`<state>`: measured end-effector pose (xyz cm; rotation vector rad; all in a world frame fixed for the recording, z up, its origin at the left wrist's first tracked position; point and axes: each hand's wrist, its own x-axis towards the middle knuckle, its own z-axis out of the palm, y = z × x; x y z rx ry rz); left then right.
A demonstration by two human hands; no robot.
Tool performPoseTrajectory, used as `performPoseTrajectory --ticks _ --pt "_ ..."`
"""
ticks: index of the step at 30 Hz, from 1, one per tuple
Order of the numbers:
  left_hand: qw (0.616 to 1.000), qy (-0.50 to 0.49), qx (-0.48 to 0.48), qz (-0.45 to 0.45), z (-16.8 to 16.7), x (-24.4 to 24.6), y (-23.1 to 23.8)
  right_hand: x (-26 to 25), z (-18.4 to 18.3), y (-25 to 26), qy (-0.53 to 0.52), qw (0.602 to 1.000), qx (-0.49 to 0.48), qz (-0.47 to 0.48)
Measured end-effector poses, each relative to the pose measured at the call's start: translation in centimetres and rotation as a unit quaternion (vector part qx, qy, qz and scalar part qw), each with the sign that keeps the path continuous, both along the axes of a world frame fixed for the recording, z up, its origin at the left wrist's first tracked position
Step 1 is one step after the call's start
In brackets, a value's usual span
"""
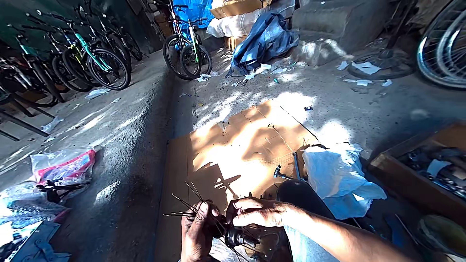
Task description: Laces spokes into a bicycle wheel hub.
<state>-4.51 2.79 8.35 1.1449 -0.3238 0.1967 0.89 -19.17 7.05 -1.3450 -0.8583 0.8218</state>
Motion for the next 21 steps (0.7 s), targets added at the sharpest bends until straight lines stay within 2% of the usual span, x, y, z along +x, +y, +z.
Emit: performPoseTrajectory --ticks 2,4,6,11,14,16,17,18,20,21 --pt "0.999 0.010 -0.044 -0.017 0.0 0.0 0.7 0.0 0.3 0.1 0.015 0.999 0.024 0.032" --pt "0.995 0.020 -0.091 -0.041 -0.1 -0.1 1.2 0.3 0.3 -0.3 -0.036 0.997 0.039 0.060" --pt "0.992 0.023 -0.113 -0.059 -0.3 -0.3 1.8 0.4 0.5 -0.6 -0.087 0.993 0.007 0.074" --pt "0.989 0.032 -0.125 -0.068 -0.9 -0.5 2.4 1.0 0.4 -1.2 -0.146 0.984 -0.069 0.076" --pt "0.988 0.030 -0.121 -0.088 -1.2 -0.4 2.3 2.0 1.0 -1.8 -0.215 0.968 -0.100 0.076" --pt "0.988 0.028 -0.118 -0.098 -1.4 -0.3 2.1 2.7 2.0 -2.3 -0.297 0.947 -0.113 0.049" --pt "0.988 0.028 -0.112 -0.102 -1.4 -0.2 2.0 2.8 2.6 -2.4 -0.367 0.921 -0.127 0.023" --pt "0.989 0.029 -0.099 -0.106 -1.4 0.0 1.9 2.8 3.3 -2.4 -0.459 0.876 -0.145 -0.012" --pt "0.993 0.049 -0.055 -0.091 -1.5 0.1 1.4 2.7 4.9 -2.2 -0.637 0.741 -0.194 -0.085" --pt "0.995 0.066 -0.030 -0.069 -1.5 0.0 1.0 2.6 5.9 -1.8 -0.691 0.682 -0.210 -0.111"
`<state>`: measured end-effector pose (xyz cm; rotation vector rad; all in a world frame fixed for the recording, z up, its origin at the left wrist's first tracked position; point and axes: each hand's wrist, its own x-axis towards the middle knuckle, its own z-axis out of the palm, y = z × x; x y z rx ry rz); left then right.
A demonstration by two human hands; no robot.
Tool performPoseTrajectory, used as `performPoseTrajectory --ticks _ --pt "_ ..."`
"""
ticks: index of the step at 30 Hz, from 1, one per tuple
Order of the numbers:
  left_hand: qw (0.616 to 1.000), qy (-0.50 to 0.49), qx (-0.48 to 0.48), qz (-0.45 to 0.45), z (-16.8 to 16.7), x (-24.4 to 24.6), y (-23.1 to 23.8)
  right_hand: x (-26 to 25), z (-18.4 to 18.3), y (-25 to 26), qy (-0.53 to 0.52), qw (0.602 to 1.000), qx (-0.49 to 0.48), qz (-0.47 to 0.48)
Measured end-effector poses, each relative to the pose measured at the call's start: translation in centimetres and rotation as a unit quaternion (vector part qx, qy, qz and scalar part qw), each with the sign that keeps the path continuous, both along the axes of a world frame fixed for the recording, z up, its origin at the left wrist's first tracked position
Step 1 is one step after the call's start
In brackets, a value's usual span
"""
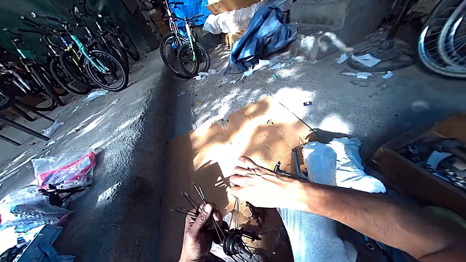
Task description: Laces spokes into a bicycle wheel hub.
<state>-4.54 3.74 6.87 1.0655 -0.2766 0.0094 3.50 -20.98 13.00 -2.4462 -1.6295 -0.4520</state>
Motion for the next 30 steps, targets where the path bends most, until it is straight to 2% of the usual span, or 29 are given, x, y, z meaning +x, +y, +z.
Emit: performPoseTrajectory --ticks 2,4,7,15,18,20,21,22,24,27,29,30 --pt "0.997 0.026 0.049 0.058 0.3 -0.1 -1.4 0.0 2.1 1.1 -0.081 0.996 -0.015 -0.019" --pt "0.988 0.040 0.097 0.111 0.5 0.0 -2.8 -0.2 2.9 2.6 -0.116 0.992 -0.038 -0.017" --pt "0.973 0.011 0.183 0.138 0.6 -0.2 -3.5 -0.9 3.1 4.0 -0.141 0.988 -0.059 0.001" --pt "0.934 -0.085 0.284 0.200 0.3 -0.3 -3.8 -0.5 4.0 5.0 -0.145 0.989 -0.017 -0.014" --pt "0.914 -0.108 0.312 0.237 0.7 0.1 -4.1 0.0 3.7 4.7 -0.094 0.995 0.035 -0.019" --pt "0.908 -0.105 0.325 0.242 1.2 0.3 -4.2 0.8 2.3 4.4 0.013 0.991 0.134 -0.014" --pt "0.908 -0.101 0.322 0.250 1.5 0.5 -4.1 1.1 1.4 4.4 0.090 0.976 0.198 -0.013" --pt "0.909 -0.088 0.308 0.268 1.8 0.6 -4.2 1.3 0.4 4.4 0.198 0.943 0.266 -0.015" --pt "0.924 -0.039 0.233 0.299 3.0 0.7 -4.0 2.2 -2.2 4.1 0.401 0.840 0.366 -0.015" --pt "0.950 0.008 0.127 0.286 4.9 1.2 -2.6 3.5 -6.1 3.2 0.607 0.713 0.344 0.068" --pt "0.954 0.017 0.124 0.272 6.4 1.4 -2.1 3.0 -7.3 3.0 0.714 0.602 0.320 0.159" --pt "0.954 0.018 0.133 0.269 7.4 1.6 -1.9 2.5 -6.9 3.3 0.734 0.565 0.322 0.195"
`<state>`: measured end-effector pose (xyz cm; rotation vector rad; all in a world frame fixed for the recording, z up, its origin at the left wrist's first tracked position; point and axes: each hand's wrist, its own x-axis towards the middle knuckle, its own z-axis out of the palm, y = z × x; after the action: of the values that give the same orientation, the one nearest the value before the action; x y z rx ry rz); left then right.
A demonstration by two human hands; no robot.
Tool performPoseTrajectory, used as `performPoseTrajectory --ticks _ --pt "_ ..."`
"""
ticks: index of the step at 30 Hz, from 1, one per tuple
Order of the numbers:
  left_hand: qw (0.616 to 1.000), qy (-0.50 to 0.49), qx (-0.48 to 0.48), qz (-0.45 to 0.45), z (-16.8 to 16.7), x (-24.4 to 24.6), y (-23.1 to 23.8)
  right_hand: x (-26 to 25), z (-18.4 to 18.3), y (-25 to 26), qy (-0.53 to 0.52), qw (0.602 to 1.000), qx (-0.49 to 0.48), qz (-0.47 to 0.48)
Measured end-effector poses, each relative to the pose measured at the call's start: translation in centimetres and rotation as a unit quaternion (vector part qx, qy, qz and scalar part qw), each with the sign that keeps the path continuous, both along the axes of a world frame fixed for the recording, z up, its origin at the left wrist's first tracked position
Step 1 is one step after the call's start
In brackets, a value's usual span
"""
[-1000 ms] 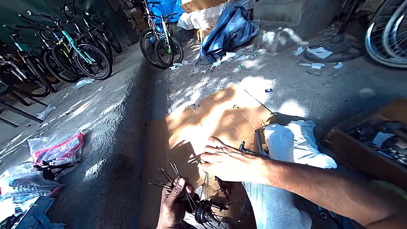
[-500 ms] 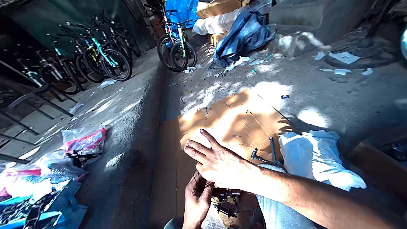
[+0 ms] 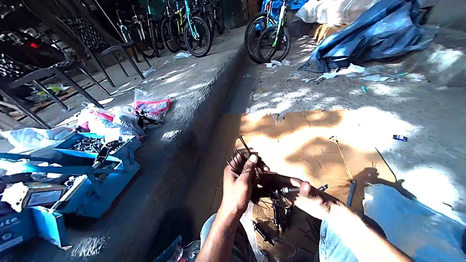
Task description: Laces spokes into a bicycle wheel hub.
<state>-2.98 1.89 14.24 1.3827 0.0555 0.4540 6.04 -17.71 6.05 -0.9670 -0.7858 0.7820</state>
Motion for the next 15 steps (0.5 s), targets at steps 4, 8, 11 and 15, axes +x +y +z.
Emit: performPoseTrajectory --ticks 4,8,11,15 --pt "0.999 0.014 0.004 0.033 4.1 1.0 1.6 -0.2 4.5 3.9 -0.159 0.985 -0.060 -0.004" --pt "0.996 -0.003 -0.013 0.091 5.4 3.5 5.2 1.2 4.1 9.9 -0.151 0.986 -0.063 -0.023" --pt "0.985 0.026 -0.037 0.164 3.2 4.9 9.4 2.6 0.7 14.3 -0.030 0.988 -0.107 0.109" --pt "0.962 0.115 -0.088 0.233 -4.4 5.8 16.2 2.2 -6.9 19.5 0.149 0.951 -0.131 0.235"
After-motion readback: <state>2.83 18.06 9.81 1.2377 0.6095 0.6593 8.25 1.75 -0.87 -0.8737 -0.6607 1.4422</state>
